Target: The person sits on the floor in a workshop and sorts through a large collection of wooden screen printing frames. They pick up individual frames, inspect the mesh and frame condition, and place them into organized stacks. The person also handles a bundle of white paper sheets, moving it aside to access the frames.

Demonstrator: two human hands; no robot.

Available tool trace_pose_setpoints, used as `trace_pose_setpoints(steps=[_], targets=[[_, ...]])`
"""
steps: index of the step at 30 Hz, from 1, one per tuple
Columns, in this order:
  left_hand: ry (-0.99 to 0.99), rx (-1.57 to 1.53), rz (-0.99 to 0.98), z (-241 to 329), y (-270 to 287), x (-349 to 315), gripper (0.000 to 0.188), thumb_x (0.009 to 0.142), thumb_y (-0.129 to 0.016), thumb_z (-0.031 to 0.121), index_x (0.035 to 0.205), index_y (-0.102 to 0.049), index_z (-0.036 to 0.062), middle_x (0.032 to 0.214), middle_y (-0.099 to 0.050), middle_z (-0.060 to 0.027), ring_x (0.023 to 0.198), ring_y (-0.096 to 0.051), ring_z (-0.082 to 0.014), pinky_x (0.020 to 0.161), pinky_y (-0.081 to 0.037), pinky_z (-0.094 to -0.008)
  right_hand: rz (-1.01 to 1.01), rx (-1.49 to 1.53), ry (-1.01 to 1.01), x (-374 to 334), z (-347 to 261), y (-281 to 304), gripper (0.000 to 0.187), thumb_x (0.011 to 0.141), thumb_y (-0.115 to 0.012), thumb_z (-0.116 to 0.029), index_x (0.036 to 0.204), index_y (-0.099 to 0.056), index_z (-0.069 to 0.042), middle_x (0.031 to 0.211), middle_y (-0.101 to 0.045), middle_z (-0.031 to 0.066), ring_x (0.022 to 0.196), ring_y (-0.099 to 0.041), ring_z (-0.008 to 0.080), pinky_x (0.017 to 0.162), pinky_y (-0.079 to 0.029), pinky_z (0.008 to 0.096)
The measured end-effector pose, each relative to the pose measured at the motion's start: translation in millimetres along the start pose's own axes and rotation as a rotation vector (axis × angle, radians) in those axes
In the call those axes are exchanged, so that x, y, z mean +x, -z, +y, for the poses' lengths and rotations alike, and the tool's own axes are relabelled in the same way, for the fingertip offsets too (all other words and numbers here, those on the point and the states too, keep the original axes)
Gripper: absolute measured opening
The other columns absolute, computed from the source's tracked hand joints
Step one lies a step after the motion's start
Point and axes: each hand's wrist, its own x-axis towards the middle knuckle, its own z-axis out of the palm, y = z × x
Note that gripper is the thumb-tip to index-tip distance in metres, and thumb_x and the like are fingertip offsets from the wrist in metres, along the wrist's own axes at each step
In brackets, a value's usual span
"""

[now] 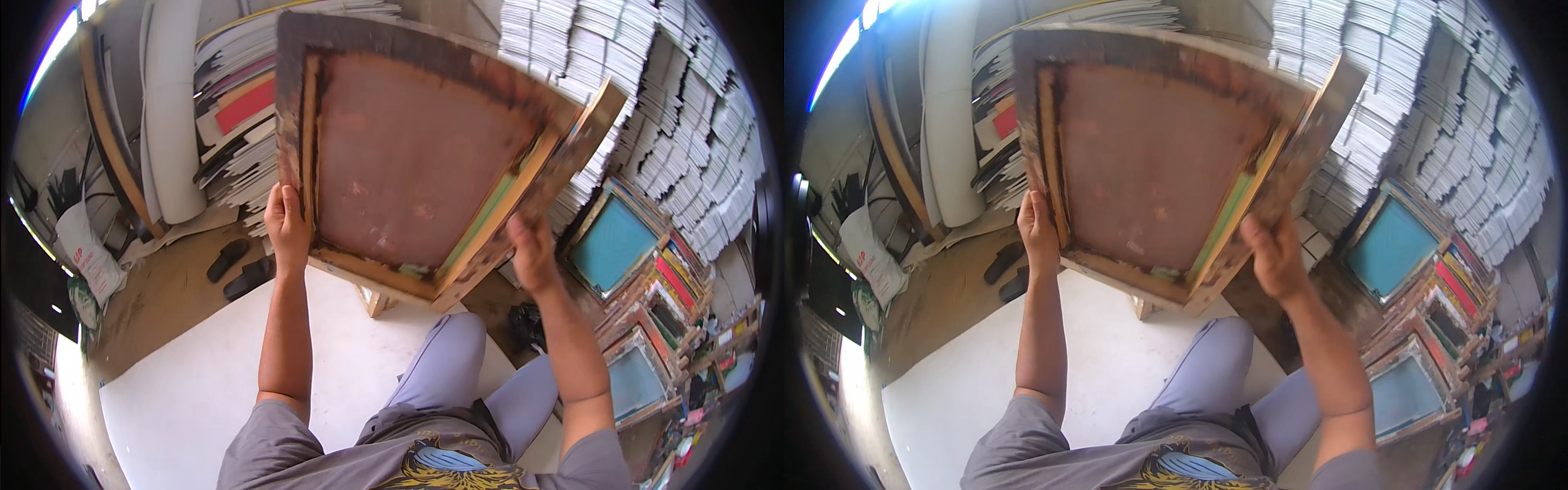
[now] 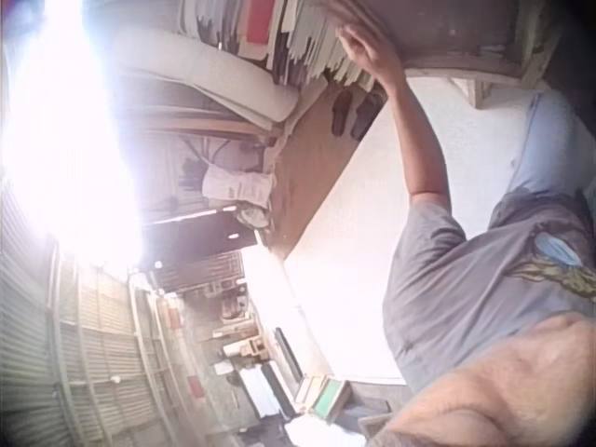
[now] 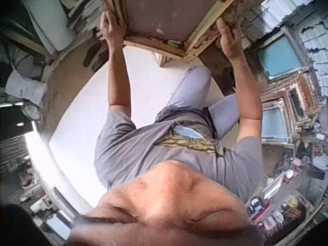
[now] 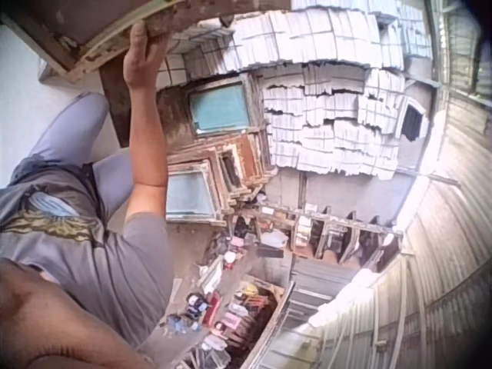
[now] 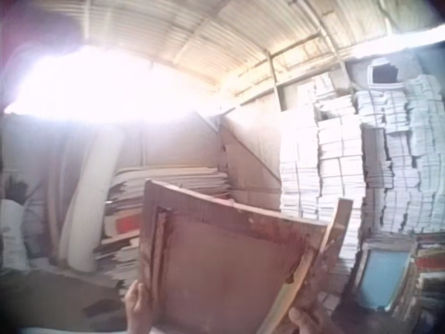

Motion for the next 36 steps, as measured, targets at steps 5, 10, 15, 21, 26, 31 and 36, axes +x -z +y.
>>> trace_pose_setpoints(steps=[5,10,15,21,26,31,36], targets=[[0.416,0.237,-0.124,-108.9,76.9,-16.2,0.046,0.110,-0.045,0.041,0.109,-0.063,-0.0013,0.094,-0.058,-0.0011,0.086,-0.048,-0.0094,0.080,-0.043,-0.0246,-0.049,-0.095,-0.177,-59.7,56.8,-91.6,0.066,0.095,-0.069,-0.043,0.133,-0.044,0.005,0.114,-0.067,0.0183,0.103,-0.067,0.0273,0.091,-0.053,0.0383],[0.704,0.406,-0.198,-228.4,126.5,-60.9,0.060,0.109,-0.042,0.050,0.135,-0.059,-0.0011,0.124,-0.066,-0.0102,0.115,-0.059,-0.0185,0.100,-0.045,-0.0326,-0.149,-0.214,-0.408,-109.0,130.1,-167.8,0.071,0.094,-0.067,-0.049,0.131,-0.042,0.006,0.104,-0.068,0.0301,0.095,-0.068,0.0460,0.080,-0.055,0.0486],[0.802,0.278,-0.098,-326.6,135.4,-90.2,0.051,0.109,-0.042,0.050,0.127,-0.060,0.0058,0.098,-0.060,-0.0019,0.088,-0.054,-0.0120,0.081,-0.047,-0.0305,-0.139,-0.293,-0.550,-132.8,197.0,-215.6,0.074,0.095,-0.066,-0.046,0.132,-0.036,0.011,0.106,-0.065,0.0346,0.095,-0.066,0.0504,0.081,-0.054,0.0526],[0.780,0.266,-0.044,-382.3,118.6,-82.5,0.049,0.111,-0.041,0.044,0.123,-0.058,0.0007,0.109,-0.063,-0.0074,0.098,-0.056,-0.0157,0.089,-0.046,-0.0316,-0.100,-0.353,-0.545,-128.9,226.7,-235.6,0.069,0.096,-0.062,-0.048,0.125,-0.044,0.012,0.103,-0.066,0.0352,0.093,-0.066,0.0516,0.078,-0.053,0.0550],[0.664,0.245,-0.019,-417.7,102.4,-81.0,0.046,0.111,-0.040,0.043,0.123,-0.057,0.0022,0.110,-0.062,-0.0082,0.101,-0.057,-0.0177,0.092,-0.045,-0.0322,-0.313,-0.473,-0.785,-126.4,233.5,-237.5,0.067,0.094,-0.067,-0.047,0.126,-0.046,0.008,0.095,-0.070,0.0302,0.089,-0.068,0.0493,0.075,-0.054,0.0525],[0.662,0.262,-0.019,-441.5,107.7,-79.3,0.048,0.110,-0.041,0.047,0.130,-0.055,0.0060,0.119,-0.061,-0.0081,0.111,-0.055,-0.0185,0.098,-0.043,-0.0334,-0.352,-0.563,-0.850,-124.2,230.6,-244.1,0.066,0.094,-0.063,-0.056,0.107,-0.060,0.009,0.089,-0.070,0.0299,0.084,-0.069,0.0478,0.072,-0.055,0.0528],[0.697,0.237,-0.194,-416.0,93.1,-79.3,0.060,0.108,-0.040,0.051,0.145,-0.051,0.0058,0.140,-0.057,-0.0109,0.127,-0.054,-0.0226,0.107,-0.041,-0.0368,-0.356,-0.635,-0.890,-127.0,236.0,-239.6,0.060,0.097,-0.061,-0.052,0.080,-0.072,0.005,0.078,-0.069,0.0284,0.079,-0.070,0.0442,0.071,-0.054,0.0526]])
